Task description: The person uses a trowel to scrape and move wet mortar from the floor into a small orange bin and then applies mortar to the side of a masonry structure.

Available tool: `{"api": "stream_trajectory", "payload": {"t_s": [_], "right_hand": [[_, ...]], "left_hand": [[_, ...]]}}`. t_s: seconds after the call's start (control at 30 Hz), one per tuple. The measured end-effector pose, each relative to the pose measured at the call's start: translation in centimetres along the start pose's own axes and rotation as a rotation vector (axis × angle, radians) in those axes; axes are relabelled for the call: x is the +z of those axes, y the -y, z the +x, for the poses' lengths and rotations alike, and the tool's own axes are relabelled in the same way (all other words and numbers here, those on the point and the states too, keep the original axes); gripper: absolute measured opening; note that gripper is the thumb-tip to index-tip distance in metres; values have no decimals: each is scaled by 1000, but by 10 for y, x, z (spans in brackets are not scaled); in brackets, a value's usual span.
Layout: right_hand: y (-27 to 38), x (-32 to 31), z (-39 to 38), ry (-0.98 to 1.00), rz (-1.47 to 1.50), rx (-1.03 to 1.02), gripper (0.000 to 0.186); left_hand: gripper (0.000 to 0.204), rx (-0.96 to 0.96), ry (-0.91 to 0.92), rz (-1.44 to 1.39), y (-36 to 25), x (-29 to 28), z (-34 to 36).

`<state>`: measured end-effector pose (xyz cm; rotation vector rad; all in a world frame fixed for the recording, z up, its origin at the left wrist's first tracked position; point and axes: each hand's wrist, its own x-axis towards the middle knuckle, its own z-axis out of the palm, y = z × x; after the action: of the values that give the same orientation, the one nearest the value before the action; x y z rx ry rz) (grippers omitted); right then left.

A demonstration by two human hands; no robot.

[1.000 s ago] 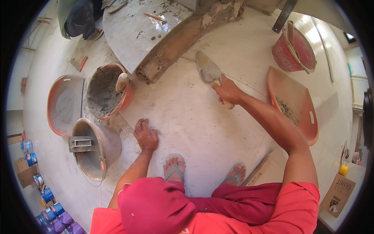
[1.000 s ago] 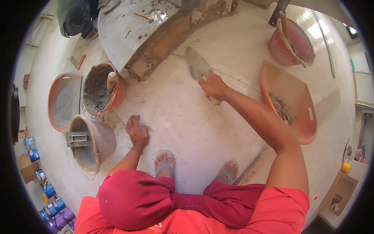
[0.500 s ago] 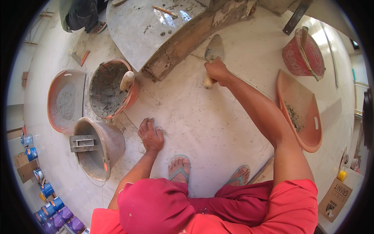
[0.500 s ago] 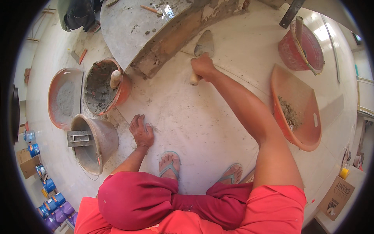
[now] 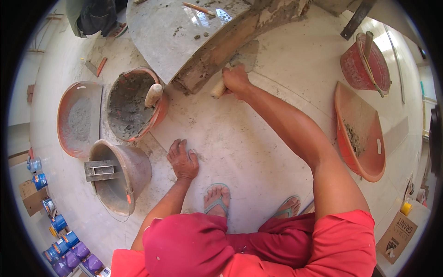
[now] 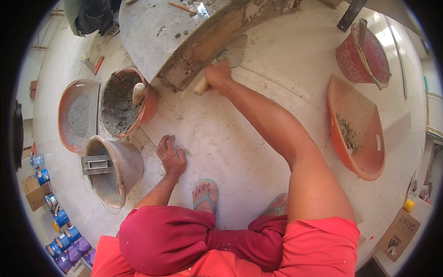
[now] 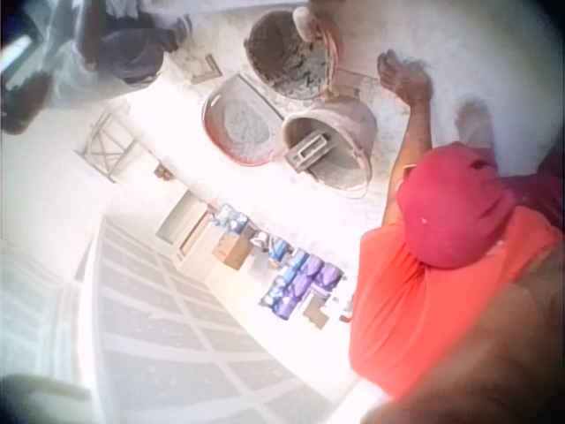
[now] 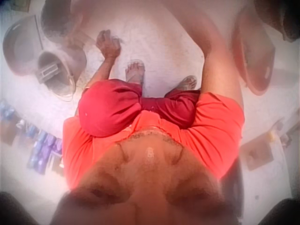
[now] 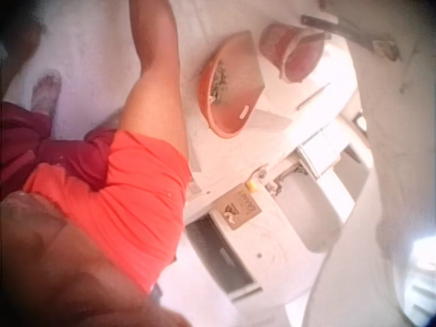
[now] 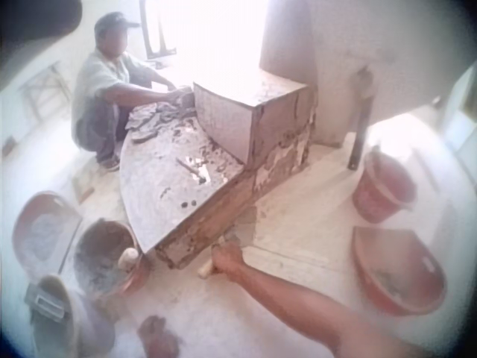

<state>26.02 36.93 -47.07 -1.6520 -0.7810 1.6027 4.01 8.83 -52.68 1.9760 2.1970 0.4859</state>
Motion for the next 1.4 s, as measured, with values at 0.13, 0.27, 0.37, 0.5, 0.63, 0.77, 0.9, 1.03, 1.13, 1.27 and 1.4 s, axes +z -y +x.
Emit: {"api": "stream_trajectory", "payload": {"t_s": [0.13, 0.27, 0.37, 0.5, 0.63, 0.77, 0.9, 1.03, 1.13, 1.27, 1.4], "right_hand": [[-2, -17, 8, -10, -38, -54, 68], [-5, -45, 24, -12, -51, -108, 67], [-23, -54, 19, 4, 3, -147, 54], [-66, -48, -5, -40, -155, -149, 54], [-75, -20, -60, 11, -204, -84, 62], [-65, 2, -64, 42, -213, -50, 69], [-45, 31, -65, 18, -128, -16, 66], [-38, 48, -62, 1, -29, -18, 69], [-38, 47, -47, 28, -34, -24, 69], [-41, 20, -5, 15, -83, -126, 63], [-60, -102, 59, -207, -130, -257, 63]], "left_hand": [[52, 2, -11, -8, 1, -2, 0], [51, -8, -6, -23, 0, -2, 1], [51, -13, 4, -25, -1, -1, 1], [51, -9, 8, -11, -2, -2, 1], [52, -16, 6, 8, 1, -6, -1], [51, 3, -3, -3, -1, -3, 1], [49, -2, -6, -22, -5, -2, 2], [49, -7, 4, -11, -3, -4, 2], [50, -11, 1, -2, 2, -11, -2], [50, -19, -9, 1, 10, -15, -7], [51, 47, 10, -141, -32, 15, 10]]}}
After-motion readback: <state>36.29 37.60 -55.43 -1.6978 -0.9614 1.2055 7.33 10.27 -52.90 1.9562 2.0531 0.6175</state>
